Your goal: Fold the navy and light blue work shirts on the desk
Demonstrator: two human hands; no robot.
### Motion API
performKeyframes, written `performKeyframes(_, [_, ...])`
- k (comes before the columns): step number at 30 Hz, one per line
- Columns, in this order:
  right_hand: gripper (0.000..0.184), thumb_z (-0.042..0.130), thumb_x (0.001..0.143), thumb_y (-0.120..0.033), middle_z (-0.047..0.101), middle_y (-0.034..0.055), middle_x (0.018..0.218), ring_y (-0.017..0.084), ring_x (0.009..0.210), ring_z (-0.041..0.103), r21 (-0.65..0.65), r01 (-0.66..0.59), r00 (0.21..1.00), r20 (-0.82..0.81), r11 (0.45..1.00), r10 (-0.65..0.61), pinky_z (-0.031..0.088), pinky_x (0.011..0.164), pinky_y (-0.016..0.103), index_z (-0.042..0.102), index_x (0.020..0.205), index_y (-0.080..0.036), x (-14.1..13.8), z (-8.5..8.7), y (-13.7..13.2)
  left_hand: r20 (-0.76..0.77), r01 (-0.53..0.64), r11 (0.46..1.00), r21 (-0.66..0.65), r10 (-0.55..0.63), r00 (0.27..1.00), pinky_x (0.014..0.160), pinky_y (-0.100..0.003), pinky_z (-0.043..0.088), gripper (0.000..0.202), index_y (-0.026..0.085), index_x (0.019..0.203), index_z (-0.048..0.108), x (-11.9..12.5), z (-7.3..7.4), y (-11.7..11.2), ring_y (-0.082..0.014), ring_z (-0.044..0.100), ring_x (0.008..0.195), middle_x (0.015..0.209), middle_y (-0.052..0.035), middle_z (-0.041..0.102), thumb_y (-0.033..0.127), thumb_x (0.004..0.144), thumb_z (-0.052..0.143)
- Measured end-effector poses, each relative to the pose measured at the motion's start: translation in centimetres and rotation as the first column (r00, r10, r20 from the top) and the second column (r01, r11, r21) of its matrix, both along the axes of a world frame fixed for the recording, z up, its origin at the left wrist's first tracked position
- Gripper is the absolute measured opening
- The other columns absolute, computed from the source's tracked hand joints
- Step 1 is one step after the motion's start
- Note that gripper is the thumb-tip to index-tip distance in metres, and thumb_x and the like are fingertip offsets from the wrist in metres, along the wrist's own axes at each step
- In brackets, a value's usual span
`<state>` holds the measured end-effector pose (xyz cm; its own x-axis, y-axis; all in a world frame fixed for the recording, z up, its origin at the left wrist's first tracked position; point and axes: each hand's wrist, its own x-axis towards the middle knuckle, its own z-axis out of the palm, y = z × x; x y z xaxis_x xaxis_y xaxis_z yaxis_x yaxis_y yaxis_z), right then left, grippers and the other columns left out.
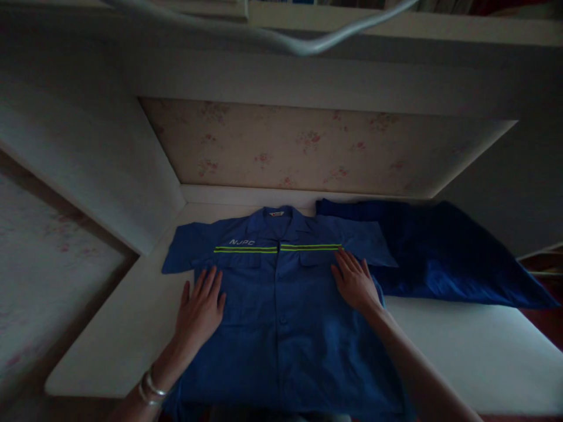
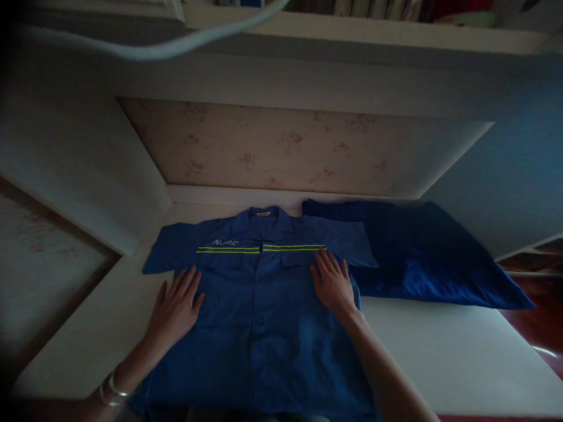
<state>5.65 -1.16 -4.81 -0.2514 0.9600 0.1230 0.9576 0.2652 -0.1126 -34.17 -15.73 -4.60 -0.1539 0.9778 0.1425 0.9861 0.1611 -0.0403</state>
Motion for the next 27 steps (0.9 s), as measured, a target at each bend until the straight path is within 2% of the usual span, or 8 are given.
performKeyframes(3, [0.057, 0.019, 0.103, -0.046, 0.035, 0.0, 0.159, 0.024, 0.148, 0.027, -0.028, -0.039, 0.997, 0.068, 0.999, 0.041, 0.008, 0.123, 0.053, 0.039, 0.153, -0.026, 0.2, -1.6, -2.2, -0.045, -0.091, 0.996, 0.006, 0.092, 0.995, 0.12, -0.058, 0.02, 0.056, 0.016, 0.142, 0.054, -0.9, -1.4, -3.5, -0.0324, 0.037, 0.143, 0.157, -0.0096, 0.04, 0.034, 0.1, 0.021])
performKeyframes(6, [0.057, 0.018, 0.103, -0.046, 0.037, 0.0, 0.158, 0.024, 0.148, 0.029, 0.011, -0.024, 0.995, 0.093, 1.0, 0.023, 0.009, 0.122, 0.054, 0.04, 0.152, -0.026, 1.7, -2.4, -2.2, -0.099, -0.12, 0.993, 0.022, 0.122, 0.988, 0.116, -0.059, 0.026, 0.056, 0.016, 0.141, 0.055, -5.1, -2.1, -5.7, -0.0341, 0.036, 0.143, 0.157, -0.0099, 0.04, 0.036, 0.1, 0.022])
performKeyframes(9, [0.055, 0.019, 0.104, -0.044, 0.041, 0.0013, 0.156, 0.024, 0.146, 0.032, 0.051, -0.002, 0.996, 0.086, 0.999, -0.003, 0.012, 0.122, 0.055, 0.043, 0.15, -0.025, 2.7, -2.0, -1.7, -0.099, -0.078, 0.997, -0.022, 0.076, 0.992, 0.108, -0.059, 0.038, 0.054, 0.02, 0.14, 0.056, -9.3, -1.8, -7.1, -0.0354, 0.044, 0.138, 0.156, -0.0104, 0.042, 0.037, 0.1, 0.024])
performKeyframes(11, [0.054, 0.021, 0.104, -0.041, 0.043, 0.0038, 0.155, 0.026, 0.145, 0.035, 0.092, 0.026, 0.997, 0.064, 0.995, -0.032, 0.012, 0.121, 0.057, 0.044, 0.149, -0.022, 2.5, -1.3, -2.1, -0.094, -0.065, 0.998, 0.014, 0.066, 0.993, 0.105, -0.058, 0.041, 0.054, 0.017, 0.138, 0.057, -10.2, -1.1, -7.7, -0.0355, 0.051, 0.131, 0.153, -0.0132, 0.046, 0.035, 0.1, 0.023])
performKeyframes(15, [0.052, 0.025, 0.104, -0.036, 0.043, 0.0066, 0.154, 0.025, 0.146, 0.033, 0.195, -0.004, 0.999, -0.042, 0.981, 0.013, 0.013, 0.122, 0.056, 0.042, 0.151, -0.019, 0.2, -0.2, -6.4, -0.032, 0.049, 0.969, 0.243, -0.042, 0.999, 0.11, -0.054, 0.039, 0.053, 0.011, 0.144, 0.047, -5.4, -0.6, -8.7, -0.0315, 0.058, 0.123, 0.142, -0.0176, 0.057, 0.034, 0.099, 0.031])
performKeyframes(20, [0.052, 0.036, 0.103, -0.043, 0.041, 0.0019, 0.155, 0.025, 0.143, 0.039, 0.038, -0.207, 0.977, -0.045, 0.978, 0.208, 0.025, 0.12, 0.052, 0.042, 0.151, -0.026, -0.9, -2.0, -14.6, 0.054, 0.188, 0.951, 0.244, -0.207, 0.977, 0.102, -0.048, 0.049, 0.075, 0.026, 0.16, 0.009, 2.7, -3.9, -11.3, -0.0281, 0.059, 0.125, 0.144, -0.0102, 0.057, 0.04, 0.095, 0.044])
performKeyframes(23, [0.052, 0.038, 0.102, -0.046, 0.042, 0.001, 0.155, 0.026, 0.142, 0.04, -0.005, -0.095, 0.995, -0.013, 0.996, 0.094, 0.031, 0.118, 0.053, 0.043, 0.15, -0.028, 1.8, -3.8, -17.5, 0.075, 0.156, 0.955, 0.252, -0.18, 0.981, 0.098, -0.054, 0.051, 0.076, 0.029, 0.159, 0.006, 1.8, -6.1, -13.2, -0.0317, 0.059, 0.125, 0.142, -0.0101, 0.058, 0.038, 0.092, 0.042])
performKeyframes(27, [0.054, 0.035, 0.102, -0.044, 0.04, 0.0026, 0.156, 0.026, 0.142, 0.04, 0.074, 0.018, 1.0, 0.006, 0.997, -0.019, 0.032, 0.117, 0.05, 0.04, 0.152, -0.025, 6.8, -5.6, -19.4, 0.122, 0.181, 0.951, 0.253, -0.217, 0.969, 0.097, -0.061, 0.049, 0.071, 0.04, 0.156, 0.02, -3.5, -7.3, -15.7, -0.0337, 0.056, 0.128, 0.143, -0.005, 0.057, 0.036, 0.088, 0.04])
